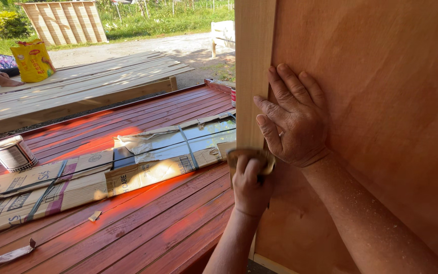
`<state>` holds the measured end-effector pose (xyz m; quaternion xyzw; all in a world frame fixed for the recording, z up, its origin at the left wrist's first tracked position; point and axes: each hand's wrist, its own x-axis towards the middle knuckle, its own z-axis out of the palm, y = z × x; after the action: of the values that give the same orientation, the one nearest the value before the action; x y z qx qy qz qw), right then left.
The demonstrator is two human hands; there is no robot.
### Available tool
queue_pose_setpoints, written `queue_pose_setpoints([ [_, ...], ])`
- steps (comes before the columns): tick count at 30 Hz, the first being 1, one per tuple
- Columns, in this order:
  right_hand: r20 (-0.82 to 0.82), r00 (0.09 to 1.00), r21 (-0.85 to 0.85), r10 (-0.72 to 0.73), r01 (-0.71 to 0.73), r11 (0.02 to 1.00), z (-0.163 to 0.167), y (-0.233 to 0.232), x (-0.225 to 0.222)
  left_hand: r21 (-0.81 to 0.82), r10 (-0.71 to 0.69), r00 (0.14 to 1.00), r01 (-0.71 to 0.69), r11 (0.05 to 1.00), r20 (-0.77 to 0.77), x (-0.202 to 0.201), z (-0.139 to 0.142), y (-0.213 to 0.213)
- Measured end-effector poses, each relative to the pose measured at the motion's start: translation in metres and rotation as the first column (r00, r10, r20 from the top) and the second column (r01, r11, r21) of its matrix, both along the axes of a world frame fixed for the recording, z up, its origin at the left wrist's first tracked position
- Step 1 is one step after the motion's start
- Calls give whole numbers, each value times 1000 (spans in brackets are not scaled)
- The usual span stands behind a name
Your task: The person sands a plywood door panel with a wooden frame, holding the panel steady with one hand while rubbing a sanding block along the frame edges and panel surface with the other. They work their way around the panel, sanding the vertical stiles, top rail, and lower edges in turn.
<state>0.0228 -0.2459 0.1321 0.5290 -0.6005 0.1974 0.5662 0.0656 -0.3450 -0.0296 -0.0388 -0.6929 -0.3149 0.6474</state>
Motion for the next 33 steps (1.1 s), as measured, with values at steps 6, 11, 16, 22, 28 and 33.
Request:
queue_pose_setpoints([
  [6, 19, 999, 17, 50, -50, 999, 4, 4, 5, 78, 8, 997, -1, 997, -83, 14, 9, 11],
  [11, 29, 988, -2, 149, -149, 989, 4, 4, 4, 53, -33, 976, 45, 998, -217, -23, 82, -8],
  [16, 68, 965, -18, 254, -253, 967, 2, 6, 2, 72, -17, 993, 26, 997, -114, 10, 40, 7],
  [22, 116, 940, -34, 320, -318, 947, 0, 8, 3, 74, -11, 998, 16, 997, -64, 16, 22, 4],
  [28, 97, 941, -38, 324, -322, 946, 1, 8, 0, 89, -121, 981, 136, 987, -149, -22, 71, -18],
  [33, 97, 942, -45, 320, -317, 947, 2, 7, 3, -4, -31, 999, 31, 1000, -24, 21, -4, 3],
])
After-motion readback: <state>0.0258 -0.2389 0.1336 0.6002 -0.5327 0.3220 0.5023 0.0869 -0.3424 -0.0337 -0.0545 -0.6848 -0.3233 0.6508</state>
